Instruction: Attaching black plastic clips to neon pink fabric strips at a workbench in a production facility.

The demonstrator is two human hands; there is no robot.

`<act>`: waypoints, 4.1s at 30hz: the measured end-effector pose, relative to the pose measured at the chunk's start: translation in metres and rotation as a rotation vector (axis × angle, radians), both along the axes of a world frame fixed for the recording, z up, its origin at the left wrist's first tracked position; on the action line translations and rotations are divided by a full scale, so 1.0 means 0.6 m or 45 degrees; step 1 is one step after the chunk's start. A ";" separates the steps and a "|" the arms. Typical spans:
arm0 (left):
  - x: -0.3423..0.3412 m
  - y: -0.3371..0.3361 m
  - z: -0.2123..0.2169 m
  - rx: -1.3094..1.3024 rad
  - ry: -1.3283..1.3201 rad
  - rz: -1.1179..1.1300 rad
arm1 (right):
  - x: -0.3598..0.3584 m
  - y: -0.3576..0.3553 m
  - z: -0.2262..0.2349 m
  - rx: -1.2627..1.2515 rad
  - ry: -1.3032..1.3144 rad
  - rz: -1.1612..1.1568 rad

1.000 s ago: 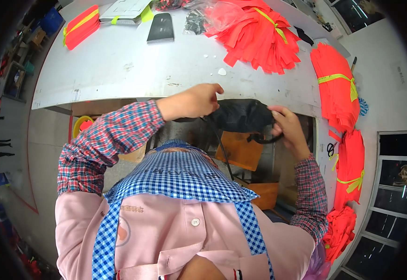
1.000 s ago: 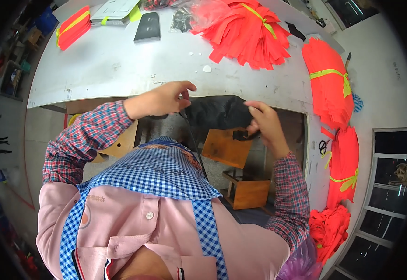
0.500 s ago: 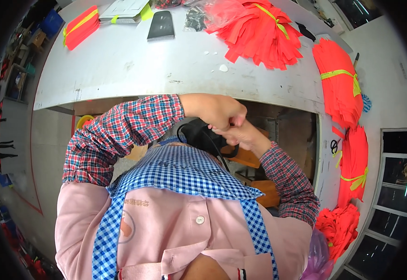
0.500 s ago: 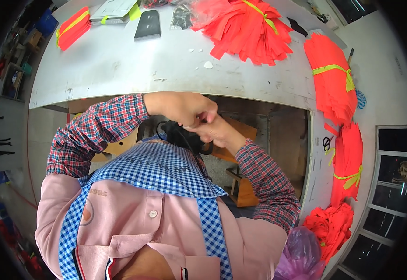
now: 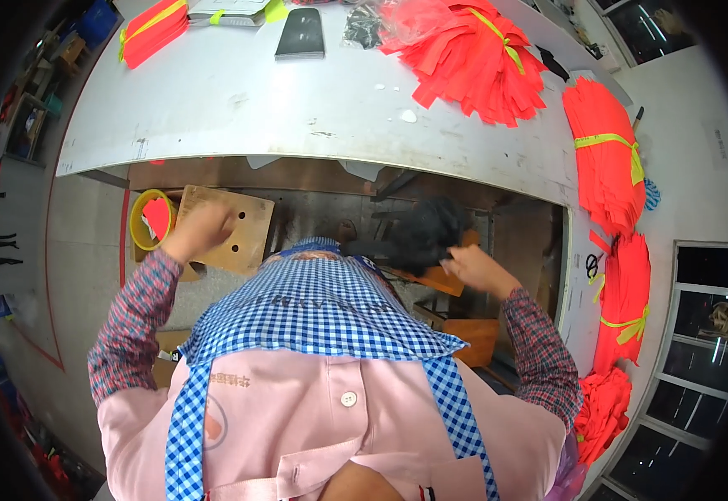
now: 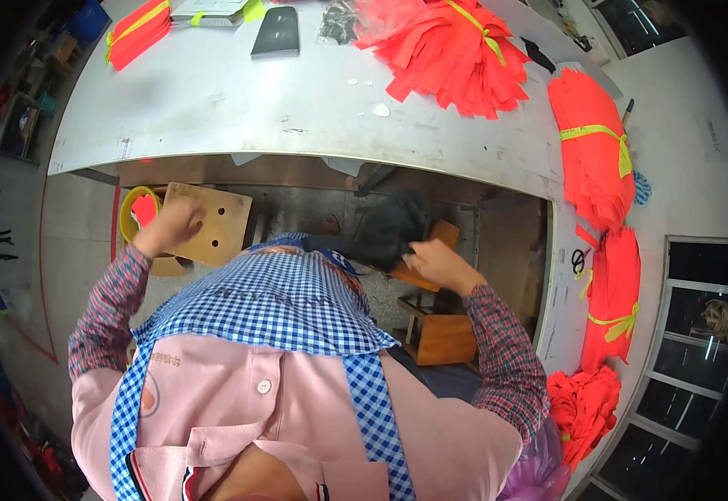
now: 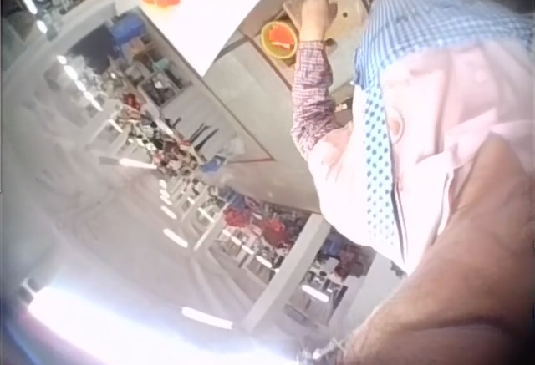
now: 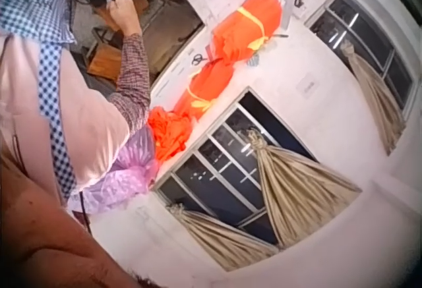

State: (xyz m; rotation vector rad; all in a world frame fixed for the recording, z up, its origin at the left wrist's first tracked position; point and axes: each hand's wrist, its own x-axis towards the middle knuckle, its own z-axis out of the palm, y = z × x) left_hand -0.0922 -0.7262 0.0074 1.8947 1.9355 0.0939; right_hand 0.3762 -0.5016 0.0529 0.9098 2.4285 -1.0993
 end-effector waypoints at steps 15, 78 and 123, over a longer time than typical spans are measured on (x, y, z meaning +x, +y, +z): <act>0.038 -0.372 -0.045 -0.455 -0.582 0.580 | 0.356 -0.339 -0.313 -0.123 -0.147 0.204; 0.154 -0.139 0.169 0.146 -1.791 1.780 | -0.190 0.032 0.150 -1.561 0.541 -0.931; 0.178 -0.082 0.155 1.478 -2.493 2.027 | -0.453 -0.182 0.090 -1.217 0.233 -0.191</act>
